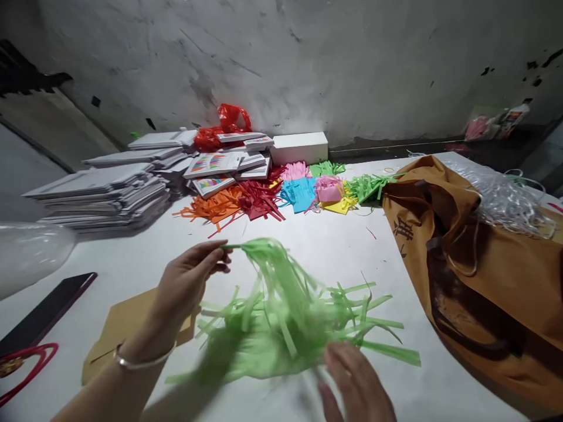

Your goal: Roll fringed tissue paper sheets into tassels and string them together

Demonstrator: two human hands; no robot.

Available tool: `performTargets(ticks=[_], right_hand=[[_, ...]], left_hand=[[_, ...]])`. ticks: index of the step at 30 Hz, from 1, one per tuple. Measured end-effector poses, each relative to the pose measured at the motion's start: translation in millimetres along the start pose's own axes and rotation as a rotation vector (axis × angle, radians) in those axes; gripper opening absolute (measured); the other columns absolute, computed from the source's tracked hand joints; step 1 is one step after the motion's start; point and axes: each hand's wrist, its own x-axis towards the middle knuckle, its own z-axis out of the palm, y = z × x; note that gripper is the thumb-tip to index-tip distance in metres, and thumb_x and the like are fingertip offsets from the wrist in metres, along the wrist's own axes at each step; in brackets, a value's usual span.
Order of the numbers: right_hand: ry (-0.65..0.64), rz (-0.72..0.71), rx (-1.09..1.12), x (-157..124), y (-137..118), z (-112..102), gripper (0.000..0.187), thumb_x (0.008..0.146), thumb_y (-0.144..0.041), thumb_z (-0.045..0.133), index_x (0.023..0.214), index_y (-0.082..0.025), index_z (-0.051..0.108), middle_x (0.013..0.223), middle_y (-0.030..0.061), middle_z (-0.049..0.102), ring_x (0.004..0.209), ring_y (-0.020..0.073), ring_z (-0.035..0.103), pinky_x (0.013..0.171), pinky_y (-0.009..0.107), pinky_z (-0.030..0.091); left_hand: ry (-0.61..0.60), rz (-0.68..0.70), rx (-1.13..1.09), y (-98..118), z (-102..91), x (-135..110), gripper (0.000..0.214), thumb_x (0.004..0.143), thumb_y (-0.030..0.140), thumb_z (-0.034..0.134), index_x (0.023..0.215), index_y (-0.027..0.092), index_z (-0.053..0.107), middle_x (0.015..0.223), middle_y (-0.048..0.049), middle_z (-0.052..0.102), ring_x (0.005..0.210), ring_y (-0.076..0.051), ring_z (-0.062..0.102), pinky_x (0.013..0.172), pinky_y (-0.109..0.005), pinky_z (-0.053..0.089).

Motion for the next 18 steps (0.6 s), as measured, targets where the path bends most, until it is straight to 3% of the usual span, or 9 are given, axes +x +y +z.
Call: performTargets(ticks=[2, 5, 7, 8, 9, 10, 13, 15, 18], right_hand=[[-0.073, -0.204, 0.048, 7, -2, 17, 0.030, 0.099, -0.010, 0.049, 0.124, -0.015, 0.065, 0.118, 0.0089, 0.075, 0.121, 0.0217, 0.066, 0.113, 0.038, 0.047], [-0.169, -0.359, -0.002, 14, -5, 43, 0.038, 0.097, -0.006, 0.042, 0.126, -0.013, 0.066, 0.132, 0.0104, 0.069, 0.133, 0.0247, 0.057, 0.126, 0.047, 0.026], [-0.108, -0.342, -0.004, 15, -6, 57, 0.038, 0.096, -0.003, 0.039, 0.116, -0.012, 0.070, 0.126, 0.0116, 0.073, 0.128, 0.0258, 0.062, 0.126, 0.049, 0.024], [-0.056, -0.321, 0.022, 15, -6, 62, 0.037, 0.096, -0.002, 0.038, 0.108, -0.012, 0.072, 0.118, 0.0119, 0.076, 0.122, 0.0254, 0.066, 0.125, 0.048, 0.027], [-0.005, -0.294, 0.056, 15, -6, 65, 0.038, 0.097, -0.002, 0.036, 0.102, -0.012, 0.072, 0.109, 0.0113, 0.078, 0.116, 0.0242, 0.070, 0.125, 0.048, 0.030], [0.019, -0.282, 0.088, 14, -5, 65, 0.039, 0.099, -0.003, 0.035, 0.098, -0.012, 0.072, 0.102, 0.0103, 0.079, 0.110, 0.0228, 0.072, 0.124, 0.046, 0.032], [-0.060, -0.327, 0.119, 9, 2, 58, 0.035, 0.101, -0.005, 0.037, 0.100, -0.013, 0.071, 0.099, 0.0080, 0.079, 0.105, 0.0204, 0.073, 0.124, 0.045, 0.031], [-0.155, -0.397, 0.114, 4, 10, 50, 0.031, 0.100, -0.006, 0.041, 0.102, -0.014, 0.071, 0.103, 0.0067, 0.079, 0.109, 0.0206, 0.071, 0.126, 0.046, 0.027], [-0.266, -0.444, 0.108, 1, 19, 41, 0.023, 0.099, -0.011, 0.049, 0.106, -0.018, 0.070, 0.111, 0.0021, 0.077, 0.112, 0.0215, 0.068, 0.126, 0.046, 0.019]], left_hand=[[0.004, -0.004, 0.137, -12, -9.0, 9, 0.051, 0.089, 0.045, 0.064, 0.133, 0.019, 0.059, 0.117, -0.0155, 0.071, 0.090, -0.028, 0.072, 0.078, -0.048, 0.063], [-0.068, 0.095, 0.316, -25, -3.7, -23, 0.054, 0.084, 0.035, 0.070, 0.135, 0.022, 0.057, 0.132, -0.0171, 0.064, 0.111, -0.033, 0.067, 0.096, -0.057, 0.056], [-0.356, 0.304, 0.473, -32, 11.0, -62, 0.045, 0.091, 0.026, 0.062, 0.136, 0.025, 0.057, 0.136, -0.0146, 0.063, 0.124, -0.031, 0.061, 0.102, -0.052, 0.054], [-0.546, 0.407, 0.522, -35, 20.1, -82, 0.052, 0.089, 0.026, 0.066, 0.140, 0.025, 0.054, 0.142, -0.0150, 0.060, 0.127, -0.030, 0.059, 0.101, -0.049, 0.055], [-0.652, 0.494, 0.561, -38, 29.2, -99, 0.062, 0.086, 0.032, 0.071, 0.144, 0.022, 0.051, 0.145, -0.0171, 0.057, 0.129, -0.032, 0.058, 0.103, -0.049, 0.055], [-0.674, 0.593, 0.572, -41, 37.5, -113, 0.063, 0.085, 0.038, 0.073, 0.141, 0.019, 0.052, 0.142, -0.0180, 0.060, 0.127, -0.034, 0.058, 0.104, -0.051, 0.053], [-0.634, 0.752, 0.599, -47, 51.1, -133, 0.032, 0.095, 0.026, 0.062, 0.125, 0.016, 0.059, 0.126, -0.0147, 0.071, 0.117, -0.030, 0.064, 0.101, -0.047, 0.053], [-0.599, 0.750, 0.587, -49, 49.1, -134, 0.019, 0.100, 0.015, 0.051, 0.116, 0.016, 0.061, 0.113, -0.0106, 0.076, 0.107, -0.024, 0.067, 0.093, -0.039, 0.055], [-0.571, 0.707, 0.537, -48, 38.3, -133, 0.018, 0.103, 0.014, 0.045, 0.109, 0.018, 0.061, 0.101, -0.0061, 0.077, 0.091, -0.021, 0.068, 0.080, -0.034, 0.055]])
